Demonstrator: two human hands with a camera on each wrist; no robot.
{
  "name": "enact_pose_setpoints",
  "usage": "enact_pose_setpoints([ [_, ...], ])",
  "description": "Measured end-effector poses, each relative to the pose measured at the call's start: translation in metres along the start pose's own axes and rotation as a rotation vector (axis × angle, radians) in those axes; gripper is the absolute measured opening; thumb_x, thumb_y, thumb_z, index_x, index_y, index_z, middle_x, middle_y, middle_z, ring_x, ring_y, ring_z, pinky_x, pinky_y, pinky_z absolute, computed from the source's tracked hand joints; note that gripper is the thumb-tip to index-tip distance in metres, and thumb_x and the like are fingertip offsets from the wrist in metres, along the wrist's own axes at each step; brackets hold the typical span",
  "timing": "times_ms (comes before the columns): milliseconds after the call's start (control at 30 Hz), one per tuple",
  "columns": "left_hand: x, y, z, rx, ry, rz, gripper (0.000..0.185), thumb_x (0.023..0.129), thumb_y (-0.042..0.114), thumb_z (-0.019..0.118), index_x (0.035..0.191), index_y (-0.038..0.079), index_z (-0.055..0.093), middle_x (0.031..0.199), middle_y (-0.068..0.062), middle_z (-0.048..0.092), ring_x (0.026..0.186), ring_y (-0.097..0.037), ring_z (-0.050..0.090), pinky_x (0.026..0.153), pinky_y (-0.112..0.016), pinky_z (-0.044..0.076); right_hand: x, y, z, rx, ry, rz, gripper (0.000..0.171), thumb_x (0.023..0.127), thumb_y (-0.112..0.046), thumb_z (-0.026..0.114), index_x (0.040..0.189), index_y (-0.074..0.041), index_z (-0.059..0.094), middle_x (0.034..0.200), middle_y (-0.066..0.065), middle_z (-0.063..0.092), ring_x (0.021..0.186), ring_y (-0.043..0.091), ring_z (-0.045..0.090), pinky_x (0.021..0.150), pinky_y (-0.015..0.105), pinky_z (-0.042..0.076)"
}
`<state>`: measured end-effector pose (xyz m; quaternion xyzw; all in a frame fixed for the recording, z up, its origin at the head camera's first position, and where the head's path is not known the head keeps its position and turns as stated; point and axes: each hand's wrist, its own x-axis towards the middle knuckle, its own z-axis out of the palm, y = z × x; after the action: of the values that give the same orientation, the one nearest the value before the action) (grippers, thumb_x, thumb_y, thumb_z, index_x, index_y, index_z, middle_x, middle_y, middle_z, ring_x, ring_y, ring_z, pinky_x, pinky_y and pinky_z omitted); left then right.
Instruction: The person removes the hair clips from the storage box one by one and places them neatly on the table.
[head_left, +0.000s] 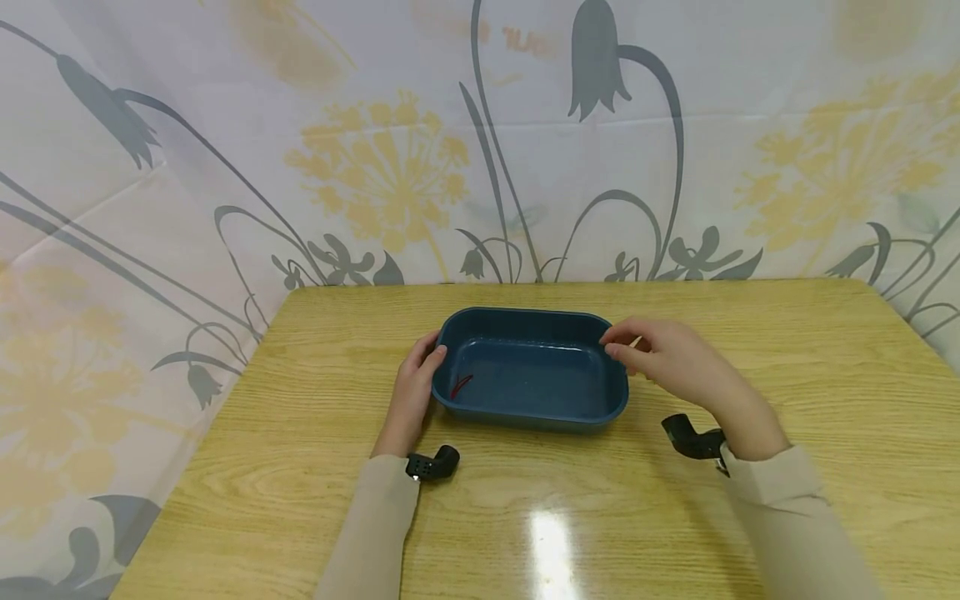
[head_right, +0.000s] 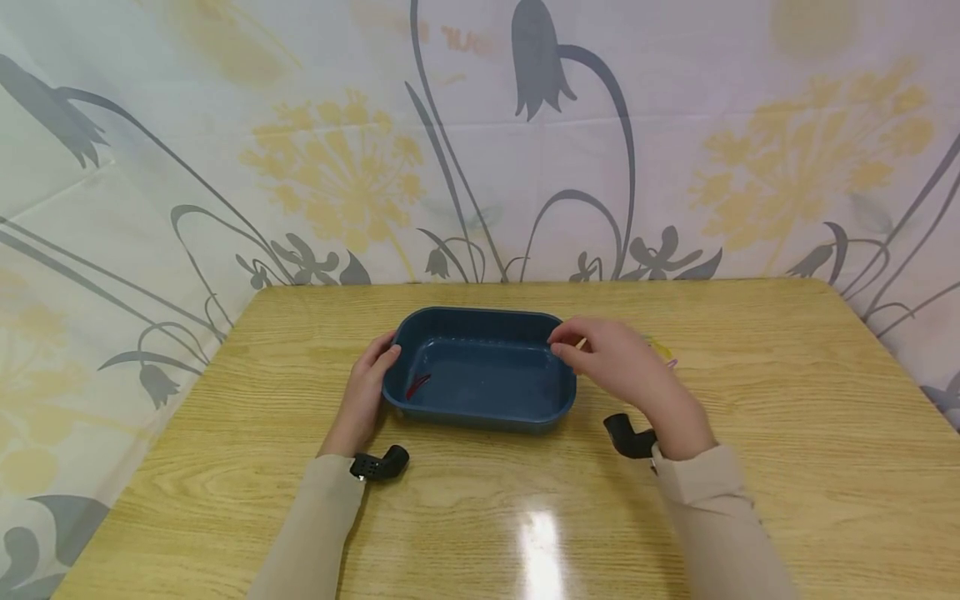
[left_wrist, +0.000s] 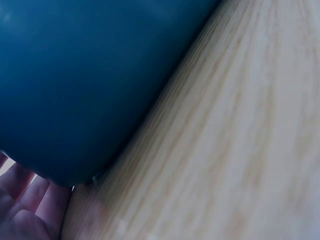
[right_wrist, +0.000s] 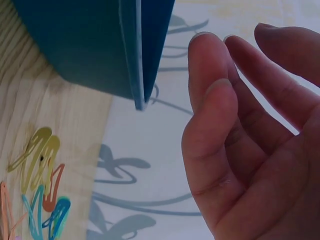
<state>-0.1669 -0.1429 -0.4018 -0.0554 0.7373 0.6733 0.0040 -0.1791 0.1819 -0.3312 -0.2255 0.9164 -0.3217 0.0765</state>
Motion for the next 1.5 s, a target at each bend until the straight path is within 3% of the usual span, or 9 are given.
enact_pose_setpoints([
  [133, 0.001, -0.002, -0.001, -0.012, 0.000, 0.003, 0.040, 0.096, 0.031, 0.047, 0.134, 0.018, 0.045, 0.137, 0.000, 0.044, 0.128, -0.017, 0.037, 0.109, -0.038, 0.027, 0.001, -0.007, 0.005, -0.004, -0.025, -0.014, 0.030, 0.094, -0.037, 0.049, 0.113, -0.018, 0.061, 0.091, 0.002, 0.065, 0.076, 0.018, 0.058, 0.064, 0.031, 0.045],
  [400, 0.013, -0.022, -0.002, -0.020, 0.023, 0.015, 0.040, 0.093, 0.038, 0.051, 0.130, 0.024, 0.047, 0.134, 0.007, 0.045, 0.127, -0.011, 0.037, 0.109, -0.036, 0.027, 0.002, -0.016, 0.013, -0.004, -0.066, -0.067, 0.024, 0.095, -0.027, 0.050, 0.116, -0.018, 0.059, 0.096, -0.002, 0.065, 0.078, 0.015, 0.060, 0.070, 0.031, 0.047],
  [600, 0.012, -0.024, -0.005, 0.009, 0.057, 0.023, 0.040, 0.093, 0.039, 0.050, 0.130, 0.025, 0.048, 0.134, 0.007, 0.045, 0.128, -0.012, 0.037, 0.109, -0.037, 0.026, 0.007, -0.022, 0.018, 0.006, -0.080, -0.104, 0.026, 0.095, -0.032, 0.048, 0.115, -0.019, 0.059, 0.086, -0.003, 0.064, 0.074, 0.015, 0.059, 0.066, 0.030, 0.046],
  [733, 0.011, -0.023, -0.005, 0.012, 0.046, 0.021, 0.039, 0.093, 0.038, 0.050, 0.130, 0.025, 0.048, 0.135, 0.007, 0.044, 0.129, -0.013, 0.036, 0.109, -0.038, 0.025, 0.008, -0.023, 0.020, 0.002, -0.090, -0.113, 0.025, 0.095, -0.032, 0.049, 0.114, -0.020, 0.060, 0.081, -0.004, 0.063, 0.071, 0.015, 0.059, 0.067, 0.030, 0.046],
  [1000, 0.015, -0.026, -0.003, -0.002, 0.021, 0.026, 0.041, 0.094, 0.038, 0.049, 0.131, 0.023, 0.047, 0.136, 0.004, 0.043, 0.129, -0.014, 0.036, 0.109, -0.038, 0.025, 0.012, -0.030, 0.017, -0.027, -0.140, -0.123, 0.024, 0.094, -0.034, 0.050, 0.115, -0.026, 0.059, 0.096, -0.007, 0.064, 0.072, 0.014, 0.060, 0.069, 0.030, 0.047],
  [1167, 0.013, -0.023, -0.004, -0.002, 0.022, 0.021, 0.039, 0.094, 0.037, 0.049, 0.131, 0.022, 0.048, 0.136, 0.003, 0.044, 0.128, -0.014, 0.036, 0.109, -0.038, 0.026, 0.019, -0.039, 0.016, -0.093, -0.170, -0.163, 0.024, 0.094, -0.033, 0.051, 0.115, -0.026, 0.060, 0.104, -0.009, 0.062, 0.078, 0.007, 0.059, 0.071, 0.028, 0.047],
  [1333, 0.002, -0.007, -0.003, -0.010, 0.002, 0.010, 0.041, 0.096, 0.031, 0.048, 0.134, 0.017, 0.045, 0.138, -0.002, 0.042, 0.131, -0.018, 0.035, 0.109, -0.039, 0.025, 0.030, -0.048, 0.016, -0.171, -0.207, -0.188, 0.025, 0.093, -0.030, 0.053, 0.116, -0.024, 0.061, 0.108, -0.010, 0.061, 0.088, 0.005, 0.058, 0.076, 0.030, 0.048],
  [1500, 0.001, -0.003, 0.000, -0.016, 0.002, 0.017, 0.042, 0.096, 0.027, 0.047, 0.135, 0.011, 0.044, 0.139, -0.006, 0.042, 0.130, -0.022, 0.035, 0.109, -0.041, 0.025, 0.045, -0.050, 0.017, -0.158, -0.291, -0.201, 0.027, 0.093, -0.029, 0.054, 0.119, -0.023, 0.059, 0.103, -0.010, 0.062, 0.082, 0.005, 0.058, 0.072, 0.029, 0.047],
])
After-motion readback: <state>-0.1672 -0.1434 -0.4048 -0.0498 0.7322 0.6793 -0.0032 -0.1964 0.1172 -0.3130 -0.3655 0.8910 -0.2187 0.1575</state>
